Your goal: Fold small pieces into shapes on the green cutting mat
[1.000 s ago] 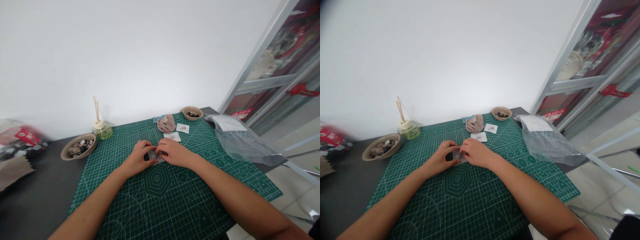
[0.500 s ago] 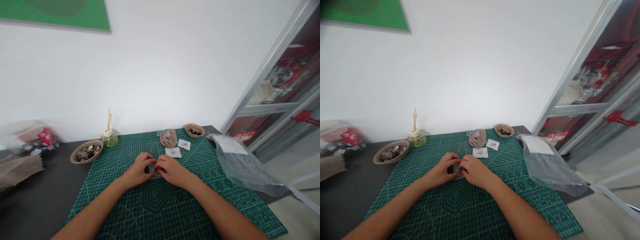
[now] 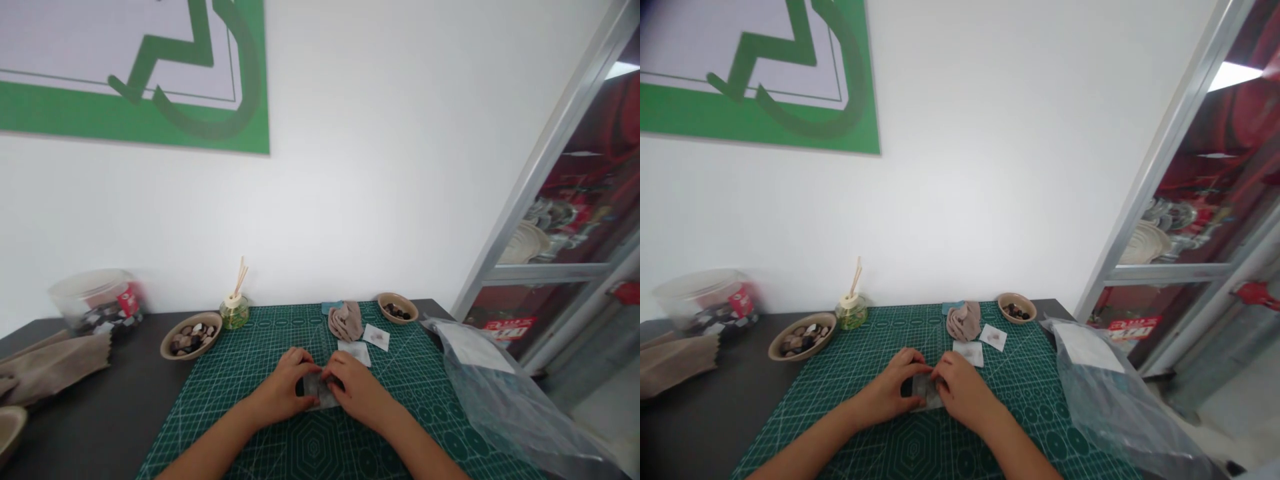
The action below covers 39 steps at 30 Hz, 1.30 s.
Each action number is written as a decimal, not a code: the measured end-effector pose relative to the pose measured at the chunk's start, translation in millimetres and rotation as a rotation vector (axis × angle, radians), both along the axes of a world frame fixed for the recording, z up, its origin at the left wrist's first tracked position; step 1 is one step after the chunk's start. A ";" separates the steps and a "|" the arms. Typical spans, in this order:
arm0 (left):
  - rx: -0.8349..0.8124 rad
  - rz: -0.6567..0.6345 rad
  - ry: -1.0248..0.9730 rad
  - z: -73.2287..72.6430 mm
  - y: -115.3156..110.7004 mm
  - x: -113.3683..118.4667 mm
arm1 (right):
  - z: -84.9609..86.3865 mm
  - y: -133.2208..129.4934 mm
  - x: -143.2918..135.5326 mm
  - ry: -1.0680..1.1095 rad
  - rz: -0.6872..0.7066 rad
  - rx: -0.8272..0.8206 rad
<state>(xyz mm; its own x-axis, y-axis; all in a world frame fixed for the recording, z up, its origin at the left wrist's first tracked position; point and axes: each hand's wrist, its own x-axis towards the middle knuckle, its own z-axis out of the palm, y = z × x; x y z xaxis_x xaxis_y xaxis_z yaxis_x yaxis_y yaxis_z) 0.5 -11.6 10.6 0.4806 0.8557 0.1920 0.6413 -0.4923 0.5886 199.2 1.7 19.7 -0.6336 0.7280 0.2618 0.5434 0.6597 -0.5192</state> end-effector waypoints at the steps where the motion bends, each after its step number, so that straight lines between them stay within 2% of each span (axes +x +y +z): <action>1: -0.007 -0.007 0.000 -0.8 0.2 -0.2 | -0.4 -0.3 -0.4 0.000 0.001 -0.002; 5: 0.013 -0.013 -0.006 -2.2 0.5 0.3 | -4.5 -2.3 -6.2 0.024 0.060 -0.033; 10: 0.003 0.014 0.026 0.5 -1.5 1.2 | -6.4 -0.8 -12.8 -0.008 0.014 -0.030; 14: -0.010 0.027 0.040 1.5 -3.1 0.6 | 4.2 0.9 -16.6 -0.148 0.016 -0.027; 19: -0.016 0.030 0.030 3.0 -4.0 1.1 | 18.0 4.1 -16.9 -0.256 0.097 -0.021; 21: -0.031 0.037 0.032 3.0 -3.8 1.5 | 15.0 5.1 -15.6 -0.224 0.105 -0.030; 25: 0.002 0.036 0.009 0.6 -2.8 1.8 | -3.3 4.8 -13.2 -0.103 0.075 -0.011; 29: -0.019 0.048 0.005 -1.6 -2.5 1.2 | -16.5 6.3 -10.3 -0.081 0.103 0.022; 33: -0.040 0.037 0.002 -1.4 -2.2 0.7 | -16.5 7.4 -6.7 -0.089 0.071 0.028; 37: -0.031 0.035 0.018 -0.7 -1.4 0.7 | -11.1 4.2 -4.1 -0.052 0.144 0.002; 39: -0.031 0.039 0.024 -0.3 -1.3 0.6 | -8.0 2.5 -2.2 -0.042 0.126 0.015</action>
